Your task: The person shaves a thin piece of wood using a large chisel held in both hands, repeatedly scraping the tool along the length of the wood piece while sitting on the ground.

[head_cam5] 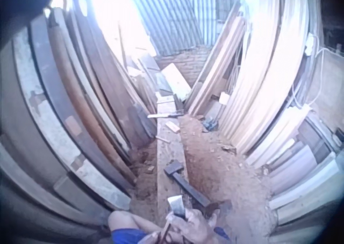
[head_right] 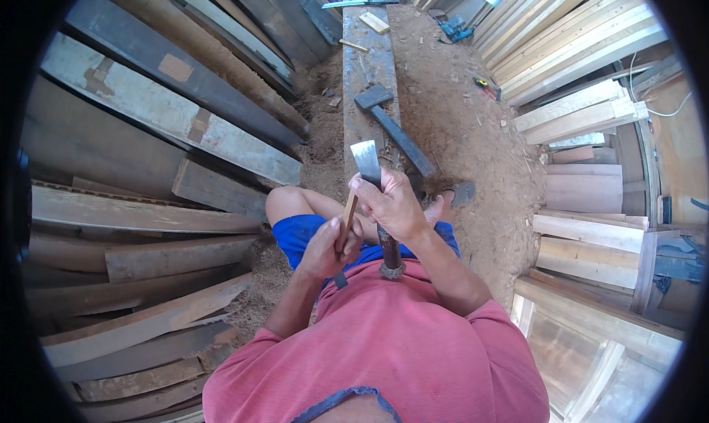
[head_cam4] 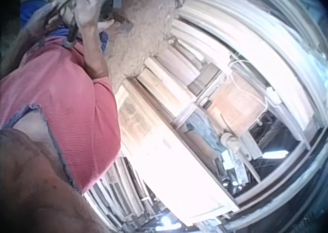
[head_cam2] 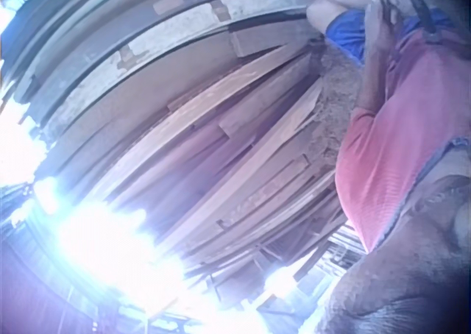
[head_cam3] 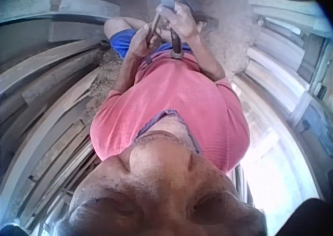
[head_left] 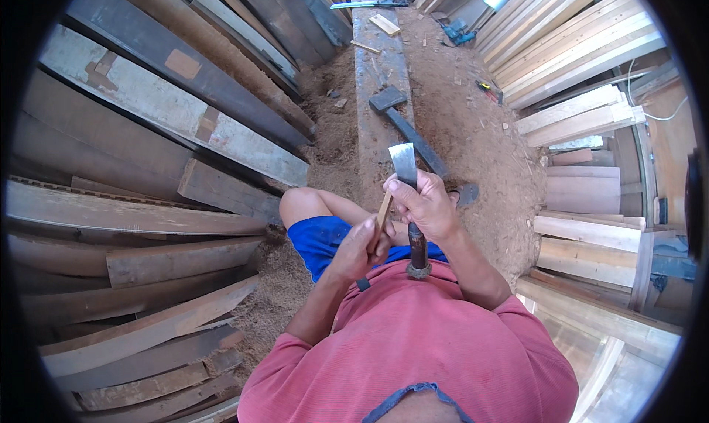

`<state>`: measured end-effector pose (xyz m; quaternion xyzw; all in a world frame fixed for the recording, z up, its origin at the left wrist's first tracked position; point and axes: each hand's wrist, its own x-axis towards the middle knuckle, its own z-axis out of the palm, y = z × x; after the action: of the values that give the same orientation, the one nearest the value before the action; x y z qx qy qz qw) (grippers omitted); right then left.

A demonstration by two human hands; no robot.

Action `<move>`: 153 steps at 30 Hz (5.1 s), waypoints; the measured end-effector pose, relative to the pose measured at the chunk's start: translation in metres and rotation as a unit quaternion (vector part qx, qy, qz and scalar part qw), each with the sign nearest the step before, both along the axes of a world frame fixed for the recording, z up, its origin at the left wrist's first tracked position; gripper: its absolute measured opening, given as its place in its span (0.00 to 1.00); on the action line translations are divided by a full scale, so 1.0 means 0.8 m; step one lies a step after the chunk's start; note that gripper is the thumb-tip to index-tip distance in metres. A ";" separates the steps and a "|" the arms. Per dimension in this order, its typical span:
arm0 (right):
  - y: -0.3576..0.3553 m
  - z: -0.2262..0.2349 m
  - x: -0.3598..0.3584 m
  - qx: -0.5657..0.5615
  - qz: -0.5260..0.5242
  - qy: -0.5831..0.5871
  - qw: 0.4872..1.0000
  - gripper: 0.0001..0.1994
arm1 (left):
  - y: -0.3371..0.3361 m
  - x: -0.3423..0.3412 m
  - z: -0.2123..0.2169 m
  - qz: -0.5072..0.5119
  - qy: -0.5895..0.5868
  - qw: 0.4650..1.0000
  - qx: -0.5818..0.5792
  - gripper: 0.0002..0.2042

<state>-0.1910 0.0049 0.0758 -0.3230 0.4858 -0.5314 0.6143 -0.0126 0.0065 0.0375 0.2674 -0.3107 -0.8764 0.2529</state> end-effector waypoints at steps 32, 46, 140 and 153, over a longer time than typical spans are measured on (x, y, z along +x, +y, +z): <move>0.065 0.070 0.032 -0.017 -0.066 -0.204 0.977 0.09 | 0.058 0.046 -0.030 0.080 -0.232 0.969 -0.016 0.20; 0.037 0.050 0.091 0.091 0.069 -0.233 0.966 0.08 | -0.068 0.018 0.026 0.098 -0.232 0.924 -0.289 0.19; 0.060 -0.044 -0.026 0.071 -0.101 -0.066 0.990 0.11 | -0.046 -0.044 0.403 0.032 0.475 0.744 -0.469 0.06; 0.049 -0.030 -0.052 -0.024 -0.112 0.062 0.992 0.09 | -0.042 -0.067 0.029 -0.088 -0.198 0.861 -0.460 0.13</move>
<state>-0.2326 0.0442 0.0518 -0.3136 0.5431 -0.5871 0.5118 -0.0661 -0.0274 0.0610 0.2602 -0.7446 -0.5807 0.2018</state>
